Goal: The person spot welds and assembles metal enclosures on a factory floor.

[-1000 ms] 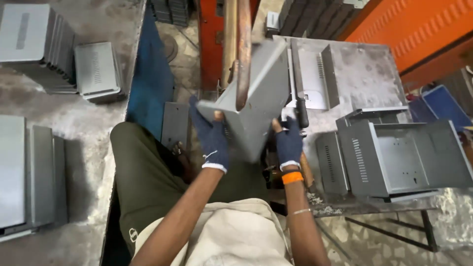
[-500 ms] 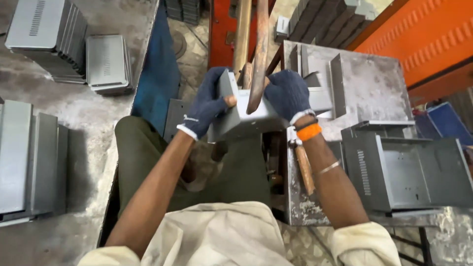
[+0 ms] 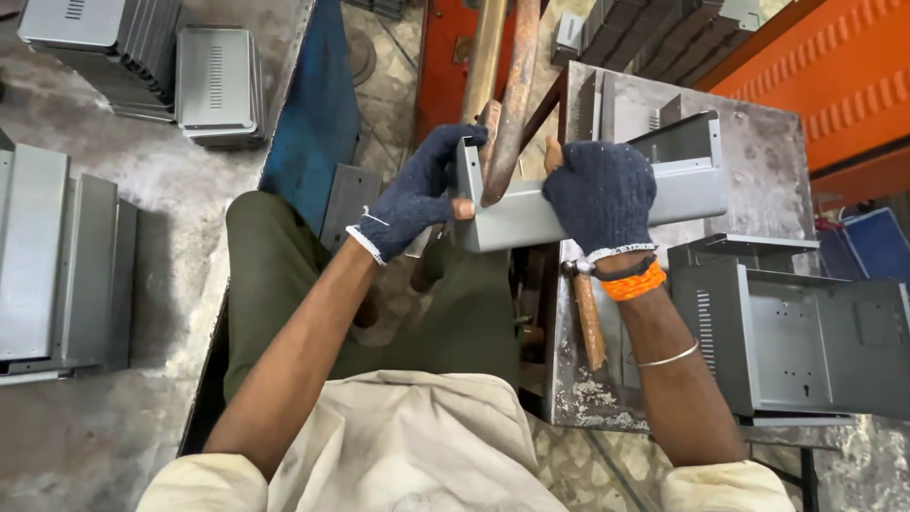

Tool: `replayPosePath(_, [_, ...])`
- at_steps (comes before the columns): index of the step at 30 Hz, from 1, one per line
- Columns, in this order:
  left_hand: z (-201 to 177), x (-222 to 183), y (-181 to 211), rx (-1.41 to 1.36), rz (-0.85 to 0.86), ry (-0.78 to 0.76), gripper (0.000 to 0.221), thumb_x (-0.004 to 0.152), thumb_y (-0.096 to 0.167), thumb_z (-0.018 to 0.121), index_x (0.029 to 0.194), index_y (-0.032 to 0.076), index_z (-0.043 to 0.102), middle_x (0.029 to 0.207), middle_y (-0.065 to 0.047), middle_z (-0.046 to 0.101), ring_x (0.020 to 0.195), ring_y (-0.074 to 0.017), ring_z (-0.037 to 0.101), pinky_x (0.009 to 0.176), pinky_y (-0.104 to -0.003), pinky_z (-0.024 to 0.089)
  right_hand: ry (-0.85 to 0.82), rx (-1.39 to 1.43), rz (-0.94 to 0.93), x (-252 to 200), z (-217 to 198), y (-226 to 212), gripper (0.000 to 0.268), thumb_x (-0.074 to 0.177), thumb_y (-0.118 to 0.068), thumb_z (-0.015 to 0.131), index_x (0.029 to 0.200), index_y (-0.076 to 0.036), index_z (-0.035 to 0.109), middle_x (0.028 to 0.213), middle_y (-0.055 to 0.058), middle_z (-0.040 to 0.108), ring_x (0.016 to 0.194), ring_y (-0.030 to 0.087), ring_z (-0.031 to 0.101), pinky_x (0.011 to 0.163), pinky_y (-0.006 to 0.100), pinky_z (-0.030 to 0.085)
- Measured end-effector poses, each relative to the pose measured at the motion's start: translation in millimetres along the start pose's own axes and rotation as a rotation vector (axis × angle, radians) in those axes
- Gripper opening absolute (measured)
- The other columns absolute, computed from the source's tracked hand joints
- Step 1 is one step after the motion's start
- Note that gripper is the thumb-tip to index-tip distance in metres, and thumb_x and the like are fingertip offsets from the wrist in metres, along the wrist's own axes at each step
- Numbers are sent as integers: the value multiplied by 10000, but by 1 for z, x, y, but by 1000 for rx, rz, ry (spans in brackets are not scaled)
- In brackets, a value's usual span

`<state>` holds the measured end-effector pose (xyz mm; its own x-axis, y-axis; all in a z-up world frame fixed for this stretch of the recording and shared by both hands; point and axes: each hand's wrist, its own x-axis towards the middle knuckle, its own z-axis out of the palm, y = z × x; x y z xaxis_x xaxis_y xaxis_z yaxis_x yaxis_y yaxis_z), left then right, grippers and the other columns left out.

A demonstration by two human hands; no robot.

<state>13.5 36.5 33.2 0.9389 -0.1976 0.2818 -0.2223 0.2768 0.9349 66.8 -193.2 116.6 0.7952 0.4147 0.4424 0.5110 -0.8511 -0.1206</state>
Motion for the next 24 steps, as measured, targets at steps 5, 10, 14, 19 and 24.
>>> replayPosePath(5, [-1,0,0,-42,22,-21,852,788,300,877,1512,120,464,1519,-46,502,1463,-217,438,1258,-391,355,-10,-27,-25,-3,2,3,437,991,-353,650,673,-65,735,617,204,613,592,413,628,592,517,486])
replayPosePath(10, [-3,2,2,9,-29,-8,856,741,291,878,1488,117,497,1443,-43,539,1339,-205,505,1169,-382,428,24,-51,-23,-1,5,3,466,1009,-366,653,657,-70,729,621,200,616,610,415,630,602,529,481])
replayPosePath(14, [-2,1,4,26,-26,11,835,742,292,886,1467,118,510,1429,-45,554,1321,-201,521,1152,-383,444,18,-75,-14,-1,4,1,474,1020,-362,643,657,-71,731,614,203,613,601,412,628,600,523,485])
replayPosePath(19, [0,2,8,2,-51,9,835,726,297,891,1454,124,521,1411,-44,556,1329,-211,539,1156,-386,453,-31,-22,30,-2,3,1,515,1053,-351,618,639,-61,715,591,202,593,569,403,616,601,513,483])
replayPosePath(24, [0,2,1,-41,-22,10,838,726,283,892,1461,120,524,1435,-49,558,1363,-220,518,1194,-394,422,44,-71,-43,-3,9,6,493,1041,-336,652,636,-61,709,592,201,589,576,400,615,592,511,479])
